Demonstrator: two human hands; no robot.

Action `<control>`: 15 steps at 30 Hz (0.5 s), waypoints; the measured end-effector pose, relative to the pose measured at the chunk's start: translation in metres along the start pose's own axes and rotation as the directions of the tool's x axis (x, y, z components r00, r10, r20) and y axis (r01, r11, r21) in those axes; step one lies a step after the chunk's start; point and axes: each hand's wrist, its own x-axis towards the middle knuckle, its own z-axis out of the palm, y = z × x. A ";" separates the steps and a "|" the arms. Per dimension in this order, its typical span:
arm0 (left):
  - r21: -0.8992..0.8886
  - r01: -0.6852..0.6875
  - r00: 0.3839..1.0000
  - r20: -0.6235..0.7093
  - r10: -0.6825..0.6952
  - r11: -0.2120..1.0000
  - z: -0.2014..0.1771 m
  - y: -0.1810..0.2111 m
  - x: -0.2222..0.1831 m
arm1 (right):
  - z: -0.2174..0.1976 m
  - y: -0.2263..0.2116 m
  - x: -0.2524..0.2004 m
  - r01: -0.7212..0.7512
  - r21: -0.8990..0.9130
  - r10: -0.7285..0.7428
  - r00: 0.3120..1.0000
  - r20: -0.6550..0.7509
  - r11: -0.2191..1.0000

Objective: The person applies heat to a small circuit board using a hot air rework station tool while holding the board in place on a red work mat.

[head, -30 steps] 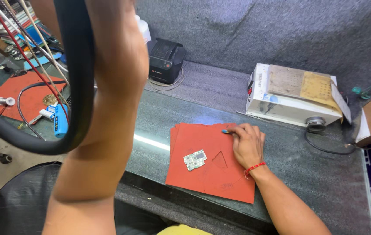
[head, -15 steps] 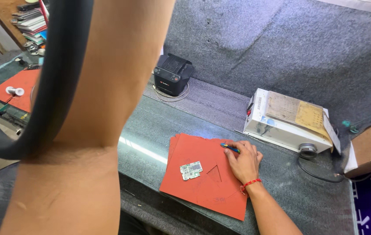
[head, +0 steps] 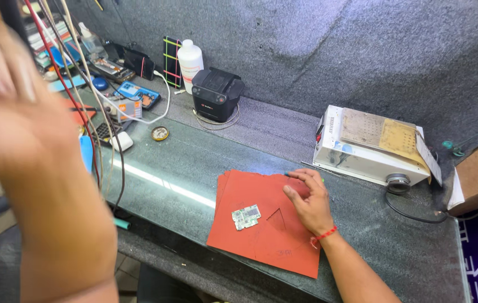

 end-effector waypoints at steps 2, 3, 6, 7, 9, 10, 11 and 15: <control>-0.023 0.038 0.999 0.000 -0.038 0.999 -0.013 0.001 -0.022 | -0.005 -0.006 0.005 -0.052 0.413 0.015 0.996 0.093 0.909; -0.040 0.060 0.998 -0.002 -0.060 0.997 -0.017 -0.001 -0.034 | -0.006 -0.011 0.007 -0.093 0.591 0.007 0.989 0.145 0.801; -0.095 0.129 0.992 0.023 -0.127 0.987 -0.019 -0.011 -0.065 | -0.006 -0.038 0.011 -0.169 0.955 -0.007 0.984 0.176 0.245; -0.105 0.144 0.989 0.033 -0.142 0.984 -0.019 -0.017 -0.067 | -0.005 -0.050 0.010 -0.182 0.954 -0.045 0.979 0.198 0.236; -0.117 0.082 0.990 0.125 -0.067 0.990 -0.023 -0.029 -0.063 | -0.002 -0.071 0.010 -0.209 0.953 -0.122 0.963 0.239 0.217; -0.125 0.052 0.985 0.169 -0.031 0.991 -0.024 -0.032 -0.063 | -0.003 -0.081 0.009 -0.053 0.906 -0.146 0.981 0.125 0.420; -0.117 0.095 0.982 0.175 -0.073 0.989 -0.025 -0.032 -0.064 | -0.007 -0.090 0.010 0.116 0.793 -0.201 0.980 0.009 0.598; 0.015 0.201 0.950 0.240 -0.199 0.979 -0.024 -0.029 -0.069 | -0.019 -0.128 -0.013 0.610 -0.099 -0.574 0.780 0.250 0.786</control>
